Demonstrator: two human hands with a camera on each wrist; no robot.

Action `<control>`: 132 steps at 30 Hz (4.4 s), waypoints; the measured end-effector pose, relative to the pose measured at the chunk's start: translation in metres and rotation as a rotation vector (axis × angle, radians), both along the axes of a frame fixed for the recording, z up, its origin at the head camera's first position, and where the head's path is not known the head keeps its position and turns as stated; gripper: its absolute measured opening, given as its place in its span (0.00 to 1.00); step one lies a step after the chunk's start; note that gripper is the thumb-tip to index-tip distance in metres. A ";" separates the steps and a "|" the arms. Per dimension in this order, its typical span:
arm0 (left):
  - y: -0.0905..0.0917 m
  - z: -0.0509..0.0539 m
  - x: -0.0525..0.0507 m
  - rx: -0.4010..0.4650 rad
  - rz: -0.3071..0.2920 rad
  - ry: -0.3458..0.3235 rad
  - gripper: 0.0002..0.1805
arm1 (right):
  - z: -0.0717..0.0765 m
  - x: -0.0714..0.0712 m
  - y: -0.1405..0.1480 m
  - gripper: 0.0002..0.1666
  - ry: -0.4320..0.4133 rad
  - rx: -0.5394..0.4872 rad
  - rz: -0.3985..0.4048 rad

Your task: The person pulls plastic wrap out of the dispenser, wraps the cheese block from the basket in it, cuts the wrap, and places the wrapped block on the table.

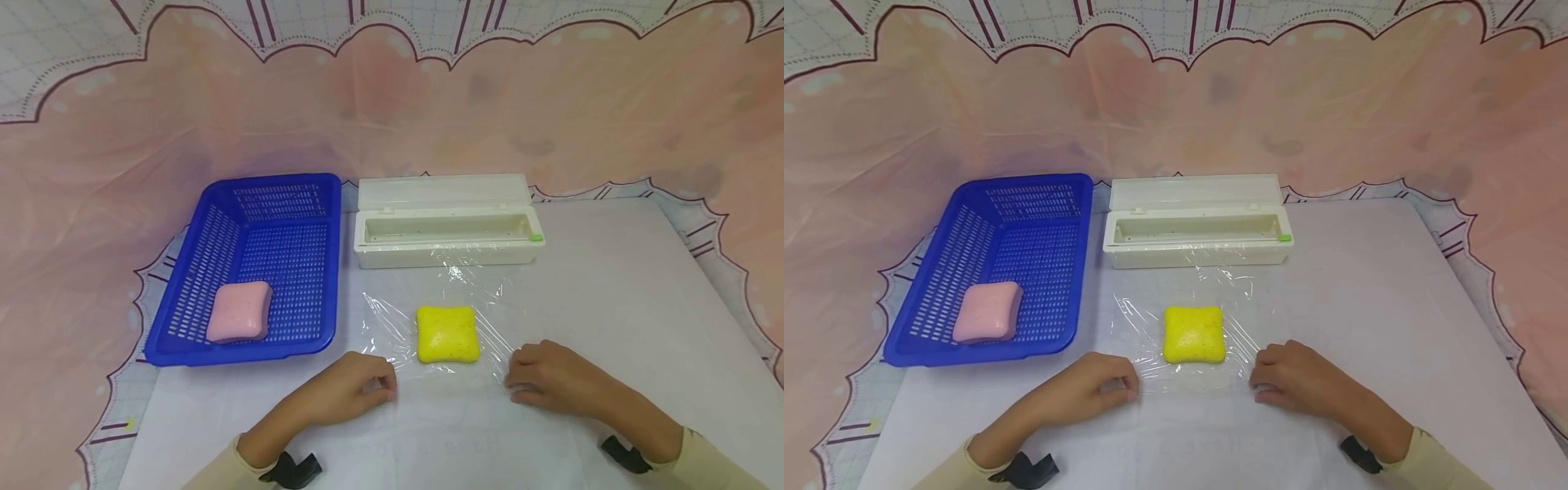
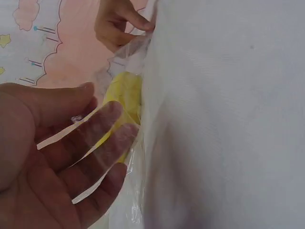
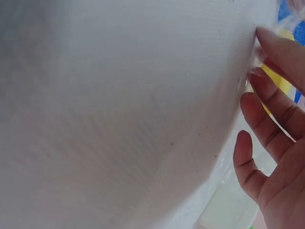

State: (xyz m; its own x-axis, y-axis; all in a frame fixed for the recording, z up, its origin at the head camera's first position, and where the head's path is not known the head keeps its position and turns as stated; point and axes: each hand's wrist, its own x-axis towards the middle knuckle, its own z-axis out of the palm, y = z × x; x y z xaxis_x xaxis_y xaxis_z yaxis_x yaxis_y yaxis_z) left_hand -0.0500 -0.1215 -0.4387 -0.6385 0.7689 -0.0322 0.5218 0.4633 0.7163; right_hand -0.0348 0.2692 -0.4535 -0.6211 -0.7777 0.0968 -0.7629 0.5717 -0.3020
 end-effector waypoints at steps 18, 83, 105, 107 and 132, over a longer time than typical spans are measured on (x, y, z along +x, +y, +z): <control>0.020 -0.002 -0.010 0.101 0.415 0.067 0.04 | 0.012 -0.011 0.001 0.14 0.114 -0.086 -0.234; 0.053 -0.011 -0.051 -0.089 0.032 0.111 0.27 | 0.002 -0.049 -0.052 0.30 0.127 -0.182 -0.061; 0.088 -0.001 -0.091 0.041 0.500 0.304 0.15 | 0.016 -0.100 -0.065 0.20 0.059 -0.383 -0.346; 0.089 0.001 -0.092 0.025 0.524 0.374 0.16 | 0.015 -0.104 -0.066 0.20 0.056 -0.376 -0.370; 0.092 0.002 -0.108 -0.009 0.585 0.537 0.13 | 0.020 -0.127 -0.073 0.12 0.221 -0.303 -0.465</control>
